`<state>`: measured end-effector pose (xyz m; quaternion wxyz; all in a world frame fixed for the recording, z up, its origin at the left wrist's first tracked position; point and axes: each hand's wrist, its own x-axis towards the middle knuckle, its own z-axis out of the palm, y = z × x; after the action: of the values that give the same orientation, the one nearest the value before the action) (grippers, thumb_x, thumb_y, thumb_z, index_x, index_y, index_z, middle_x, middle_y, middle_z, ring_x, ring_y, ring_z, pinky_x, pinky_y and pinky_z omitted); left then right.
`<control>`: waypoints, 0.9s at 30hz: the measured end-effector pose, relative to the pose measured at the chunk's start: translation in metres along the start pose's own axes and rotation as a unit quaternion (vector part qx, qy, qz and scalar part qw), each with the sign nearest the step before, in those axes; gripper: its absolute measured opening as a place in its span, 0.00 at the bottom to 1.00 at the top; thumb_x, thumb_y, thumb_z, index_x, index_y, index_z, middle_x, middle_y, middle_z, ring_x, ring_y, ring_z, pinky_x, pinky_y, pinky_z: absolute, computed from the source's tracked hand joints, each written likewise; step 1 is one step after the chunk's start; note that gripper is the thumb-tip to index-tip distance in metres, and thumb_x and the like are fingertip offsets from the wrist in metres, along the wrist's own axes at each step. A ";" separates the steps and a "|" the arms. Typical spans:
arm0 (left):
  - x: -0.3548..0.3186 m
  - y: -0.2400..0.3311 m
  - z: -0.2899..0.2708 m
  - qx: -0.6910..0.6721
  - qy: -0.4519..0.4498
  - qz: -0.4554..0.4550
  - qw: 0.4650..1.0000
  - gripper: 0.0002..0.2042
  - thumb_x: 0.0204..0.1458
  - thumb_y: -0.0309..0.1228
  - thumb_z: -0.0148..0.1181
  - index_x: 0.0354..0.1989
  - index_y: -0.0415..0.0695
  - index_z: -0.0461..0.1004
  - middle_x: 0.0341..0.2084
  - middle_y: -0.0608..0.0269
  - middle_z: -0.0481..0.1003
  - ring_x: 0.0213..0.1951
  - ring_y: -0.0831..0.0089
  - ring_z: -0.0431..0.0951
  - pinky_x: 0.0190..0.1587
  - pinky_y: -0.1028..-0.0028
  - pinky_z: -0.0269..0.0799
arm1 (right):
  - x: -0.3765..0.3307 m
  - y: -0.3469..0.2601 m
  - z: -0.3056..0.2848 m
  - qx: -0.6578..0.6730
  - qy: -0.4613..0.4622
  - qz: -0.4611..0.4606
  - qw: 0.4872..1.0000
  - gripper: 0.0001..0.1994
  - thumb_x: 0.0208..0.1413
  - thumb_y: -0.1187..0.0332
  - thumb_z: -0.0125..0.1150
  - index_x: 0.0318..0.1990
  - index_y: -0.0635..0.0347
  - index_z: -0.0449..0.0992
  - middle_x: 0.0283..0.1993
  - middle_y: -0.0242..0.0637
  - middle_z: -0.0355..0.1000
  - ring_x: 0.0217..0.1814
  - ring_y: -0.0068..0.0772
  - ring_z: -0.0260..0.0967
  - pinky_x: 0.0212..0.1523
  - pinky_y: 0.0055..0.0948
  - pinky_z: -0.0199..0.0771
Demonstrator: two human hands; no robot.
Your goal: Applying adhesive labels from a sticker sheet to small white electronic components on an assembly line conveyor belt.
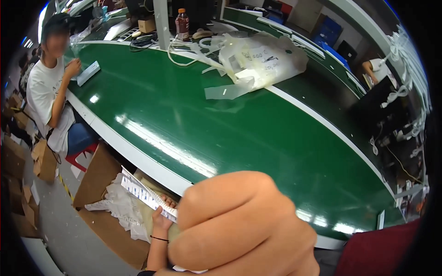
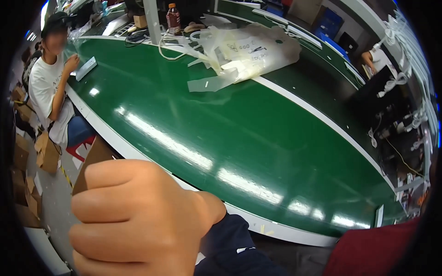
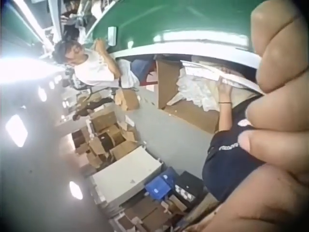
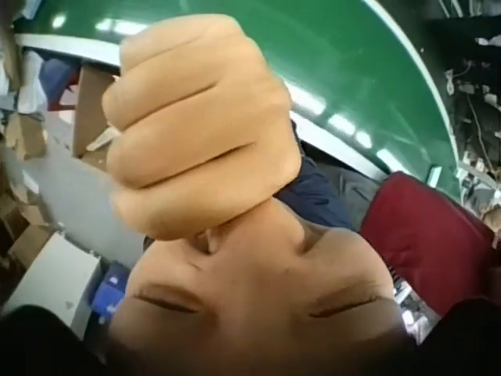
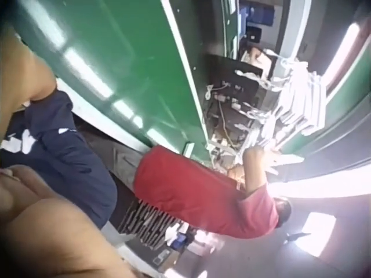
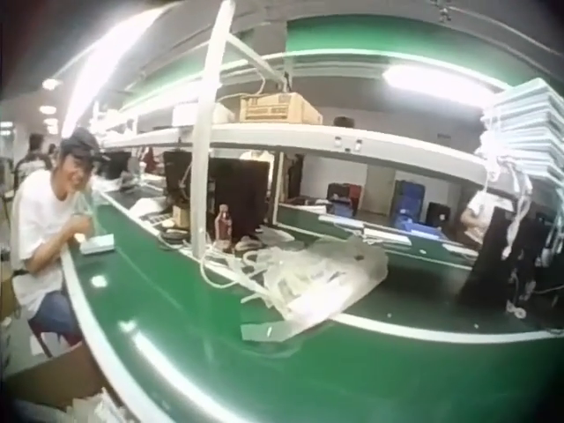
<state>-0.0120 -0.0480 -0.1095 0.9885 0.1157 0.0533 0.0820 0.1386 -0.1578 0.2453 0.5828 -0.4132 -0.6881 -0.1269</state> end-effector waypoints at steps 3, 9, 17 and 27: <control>0.003 -0.005 0.006 -0.001 -0.005 -0.006 1.000 0.21 0.37 0.26 0.58 0.43 0.46 0.60 0.28 0.60 0.66 0.34 0.68 0.67 0.46 0.65 0.61 | -0.007 -0.009 -0.012 -0.015 0.026 -0.031 0.999 0.05 0.30 0.78 0.52 0.16 0.57 0.64 0.21 0.30 0.60 0.23 0.28 0.52 0.24 0.23 0.52; -0.012 0.002 -0.004 0.032 0.072 -0.008 0.997 0.20 0.38 0.26 0.57 0.42 0.45 0.61 0.29 0.59 0.66 0.34 0.66 0.67 0.47 0.64 0.61 | 0.001 -0.014 -0.017 0.007 0.096 -0.157 0.983 0.06 0.30 0.79 0.51 0.12 0.57 0.62 0.18 0.30 0.58 0.18 0.26 0.48 0.19 0.21 0.49; -0.009 -0.004 -0.008 0.017 0.073 -0.025 0.997 0.20 0.39 0.24 0.54 0.44 0.44 0.61 0.31 0.57 0.67 0.35 0.64 0.68 0.49 0.62 0.60 | 0.016 -0.049 0.015 -0.027 0.194 -0.287 0.938 0.09 0.29 0.79 0.49 0.08 0.56 0.59 0.13 0.30 0.56 0.12 0.23 0.45 0.13 0.20 0.45; 0.001 -0.006 0.004 -0.028 -0.045 -0.033 0.998 0.18 0.39 0.25 0.55 0.42 0.44 0.61 0.29 0.59 0.66 0.33 0.67 0.67 0.47 0.65 0.61 | 0.016 -0.053 0.027 -0.057 0.282 -0.169 0.943 0.05 0.32 0.78 0.52 0.14 0.58 0.65 0.15 0.30 0.59 0.13 0.22 0.47 0.14 0.19 0.46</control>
<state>-0.0098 -0.0545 -0.1068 0.9948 0.0900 0.0105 0.0460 0.0819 -0.1667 0.2678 0.6980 -0.2711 -0.5472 -0.3740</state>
